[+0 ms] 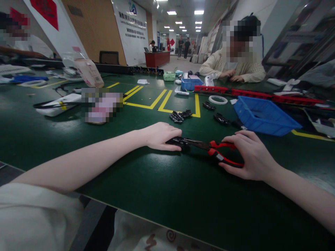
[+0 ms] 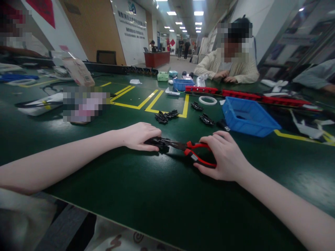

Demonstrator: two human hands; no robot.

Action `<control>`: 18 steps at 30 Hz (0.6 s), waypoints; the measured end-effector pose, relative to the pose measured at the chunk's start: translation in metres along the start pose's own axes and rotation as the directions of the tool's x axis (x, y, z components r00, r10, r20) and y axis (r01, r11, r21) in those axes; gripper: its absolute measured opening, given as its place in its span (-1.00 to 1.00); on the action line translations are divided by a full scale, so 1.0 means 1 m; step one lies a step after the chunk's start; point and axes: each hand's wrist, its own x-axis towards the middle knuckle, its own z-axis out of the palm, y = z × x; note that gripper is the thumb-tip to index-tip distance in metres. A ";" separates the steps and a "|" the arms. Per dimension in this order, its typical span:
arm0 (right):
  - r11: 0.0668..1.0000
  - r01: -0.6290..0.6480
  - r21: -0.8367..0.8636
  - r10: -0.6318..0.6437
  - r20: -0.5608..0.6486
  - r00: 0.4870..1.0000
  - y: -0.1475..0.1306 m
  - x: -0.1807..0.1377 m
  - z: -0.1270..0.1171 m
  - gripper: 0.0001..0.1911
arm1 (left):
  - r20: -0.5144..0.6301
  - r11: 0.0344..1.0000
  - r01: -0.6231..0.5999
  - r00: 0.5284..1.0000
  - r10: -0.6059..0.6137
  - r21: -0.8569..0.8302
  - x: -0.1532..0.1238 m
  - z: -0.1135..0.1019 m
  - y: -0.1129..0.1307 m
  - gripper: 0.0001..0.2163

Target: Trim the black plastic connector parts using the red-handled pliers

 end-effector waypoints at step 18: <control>0.992 -0.001 0.123 -0.010 0.086 0.996 0.003 -0.003 -0.001 -0.44 | 0.066 0.990 0.091 0.994 -0.085 -0.108 0.002 0.001 0.010 -0.68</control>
